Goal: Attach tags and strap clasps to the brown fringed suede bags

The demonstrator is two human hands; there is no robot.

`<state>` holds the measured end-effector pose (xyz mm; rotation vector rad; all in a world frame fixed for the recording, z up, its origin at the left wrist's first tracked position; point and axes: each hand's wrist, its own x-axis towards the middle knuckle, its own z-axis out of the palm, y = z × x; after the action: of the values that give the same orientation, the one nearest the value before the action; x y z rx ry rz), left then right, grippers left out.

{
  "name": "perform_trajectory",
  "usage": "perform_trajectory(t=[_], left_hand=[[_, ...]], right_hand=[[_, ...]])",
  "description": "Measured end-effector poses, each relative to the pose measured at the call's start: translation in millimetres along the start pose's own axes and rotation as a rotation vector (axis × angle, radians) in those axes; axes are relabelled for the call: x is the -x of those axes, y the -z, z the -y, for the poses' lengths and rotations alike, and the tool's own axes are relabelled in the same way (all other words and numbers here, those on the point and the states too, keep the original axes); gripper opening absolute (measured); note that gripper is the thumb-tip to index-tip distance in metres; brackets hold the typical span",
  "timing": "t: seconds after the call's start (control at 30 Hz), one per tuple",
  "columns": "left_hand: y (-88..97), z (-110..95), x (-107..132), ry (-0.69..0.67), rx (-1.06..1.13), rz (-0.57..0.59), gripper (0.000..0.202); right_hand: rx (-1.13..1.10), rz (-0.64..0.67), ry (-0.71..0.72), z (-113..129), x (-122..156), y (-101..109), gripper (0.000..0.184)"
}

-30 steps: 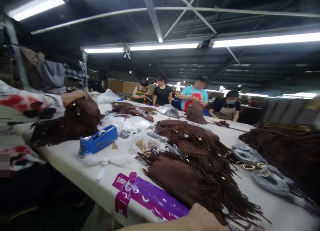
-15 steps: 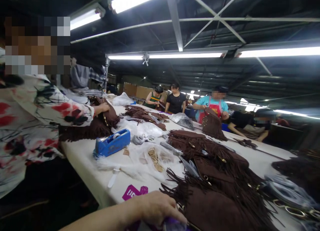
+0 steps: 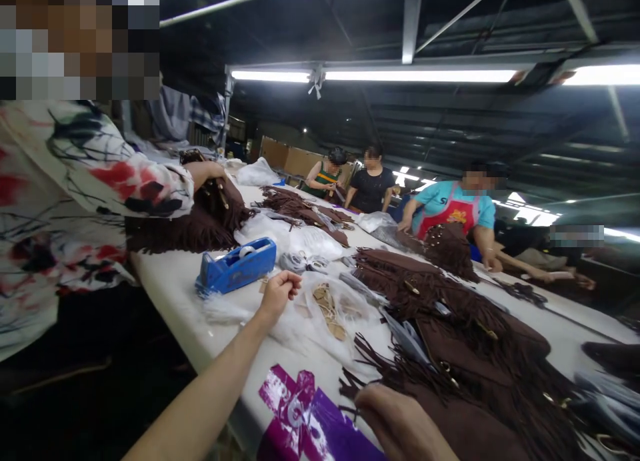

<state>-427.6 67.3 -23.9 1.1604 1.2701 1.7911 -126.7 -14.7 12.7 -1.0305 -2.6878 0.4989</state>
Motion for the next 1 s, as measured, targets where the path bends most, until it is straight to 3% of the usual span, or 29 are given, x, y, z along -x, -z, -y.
perform_trajectory(t=[0.17, 0.27, 0.33, 0.47, 0.67, 0.8, 0.87, 1.0], left_hand=[[7.8, 14.0, 0.1, 0.152, 0.126, -0.082, 0.023], [7.0, 16.1, 0.4, 0.195, 0.163, -0.092, 0.023], [6.0, 16.3, 0.6, 0.204, 0.172, -0.093, 0.023], [4.9, 17.6, 0.4, 0.204, 0.158, -0.089, 0.024], [-0.4, 20.7, 0.0, 0.195, 0.108, -0.044, 0.022], [-6.5, 20.0, 3.5, 0.178, 0.058, 0.029, 0.021], [-7.8, 19.1, 5.9, 0.166, 0.031, 0.052, 0.021], [-7.5, 17.9, 8.7, 0.147, -0.012, 0.079, 0.022]], right_hand=[[0.114, -0.076, -0.033, 14.5, -83.6, -31.3, 0.019], [0.317, -0.117, -0.107, 12.5, -106.1, -37.7, 0.028], [0.4, -0.114, -0.121, 13.6, -114.0, -39.3, 0.022], [0.503, -0.048, -0.08, 14.8, -116.1, -34.6, 0.022], [0.634, 0.019, -0.14, -7.2, -84.6, 1.3, 0.024], [0.442, 0.12, -0.094, -8.4, -68.1, 12.6, 0.025], [0.301, 0.092, -0.053, -2.9, -70.5, 10.2, 0.029], [0.147, -0.11, -0.026, 3.3, -97.2, -3.0, 0.031]])
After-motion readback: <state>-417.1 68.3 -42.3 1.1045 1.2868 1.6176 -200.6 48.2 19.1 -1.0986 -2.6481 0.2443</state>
